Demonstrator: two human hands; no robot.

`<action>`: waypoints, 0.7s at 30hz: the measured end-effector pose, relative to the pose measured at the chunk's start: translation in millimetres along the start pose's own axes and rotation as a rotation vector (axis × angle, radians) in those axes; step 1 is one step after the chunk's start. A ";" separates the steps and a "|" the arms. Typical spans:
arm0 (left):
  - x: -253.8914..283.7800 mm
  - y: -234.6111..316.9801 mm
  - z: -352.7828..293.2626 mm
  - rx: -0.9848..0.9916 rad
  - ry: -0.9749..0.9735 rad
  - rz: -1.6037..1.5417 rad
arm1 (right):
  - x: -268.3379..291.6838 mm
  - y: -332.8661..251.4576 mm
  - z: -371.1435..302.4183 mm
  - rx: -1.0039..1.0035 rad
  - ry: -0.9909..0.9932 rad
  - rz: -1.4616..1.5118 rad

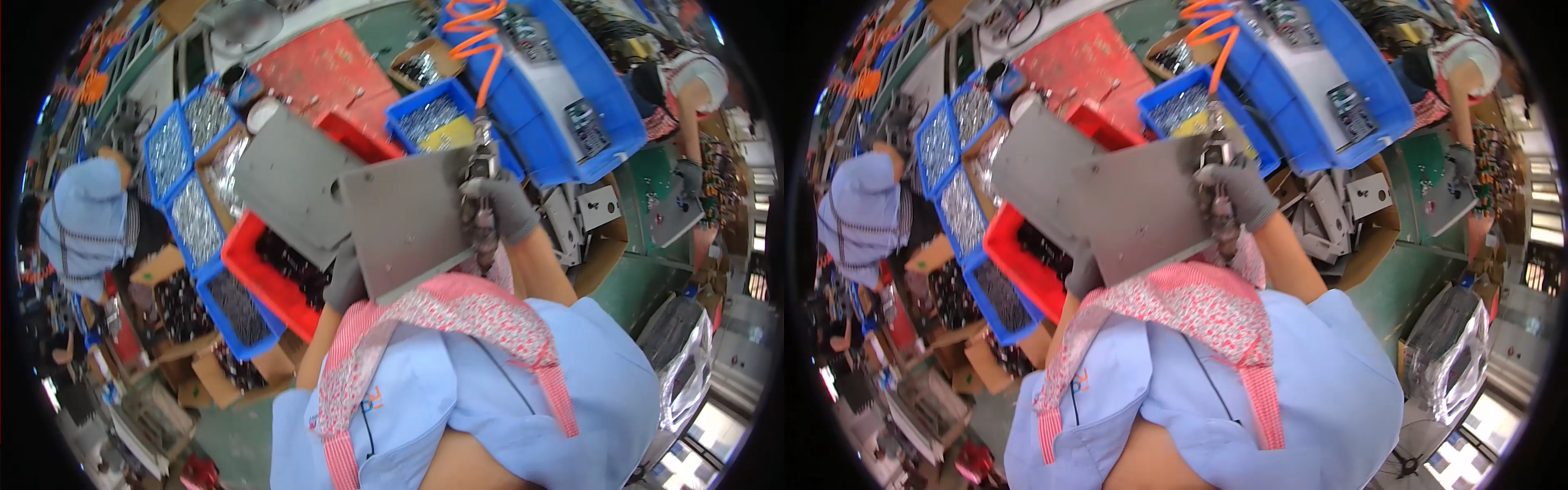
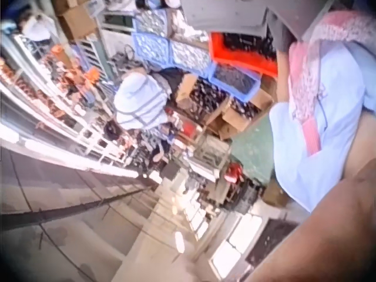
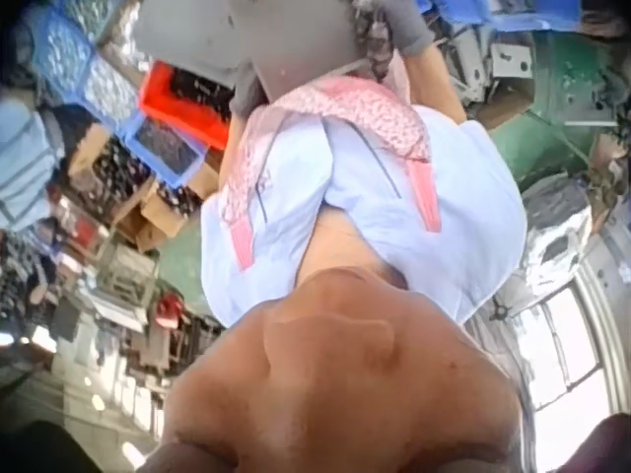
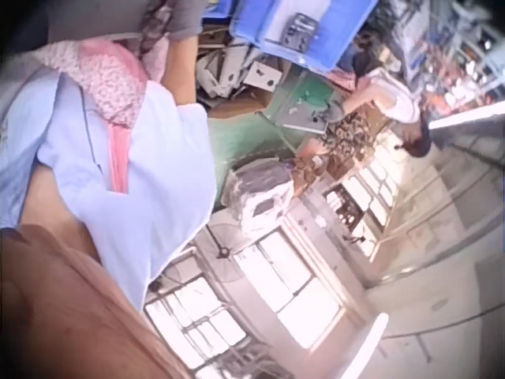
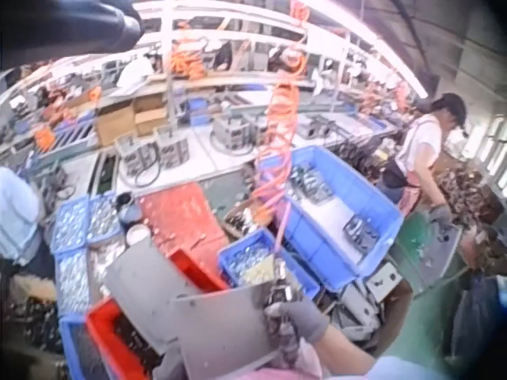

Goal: Assembling metal components and circuit boards using a pneumatic screwdriver.

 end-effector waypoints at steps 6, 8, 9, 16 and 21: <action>-18.3 20.0 -11.1 0.326 0.124 -0.324 | 6.3 10.6 10.2 0.017 -0.012 -0.121; -23.4 17.1 -13.4 0.366 0.106 -0.529 | 7.9 11.6 11.6 0.028 -0.017 -0.143; -24.3 16.6 -12.6 0.364 0.044 -0.597 | 9.4 10.5 12.3 0.030 -0.008 -0.154; -57.4 49.4 -23.3 0.263 -0.123 -0.542 | 12.9 5.7 15.2 0.056 0.021 -0.170; -49.3 51.5 -20.9 0.300 0.001 -0.394 | 14.4 6.0 19.5 0.066 0.017 -0.199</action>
Point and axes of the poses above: each hand's wrist, its own z-axis towards the middle knuckle, its own x-axis out of the back of the hand, y = z × x, the point moved 10 cm from there along z, towards the middle knuckle, and after that the axes turned 12 degrees about x, right-handed, at the moved point
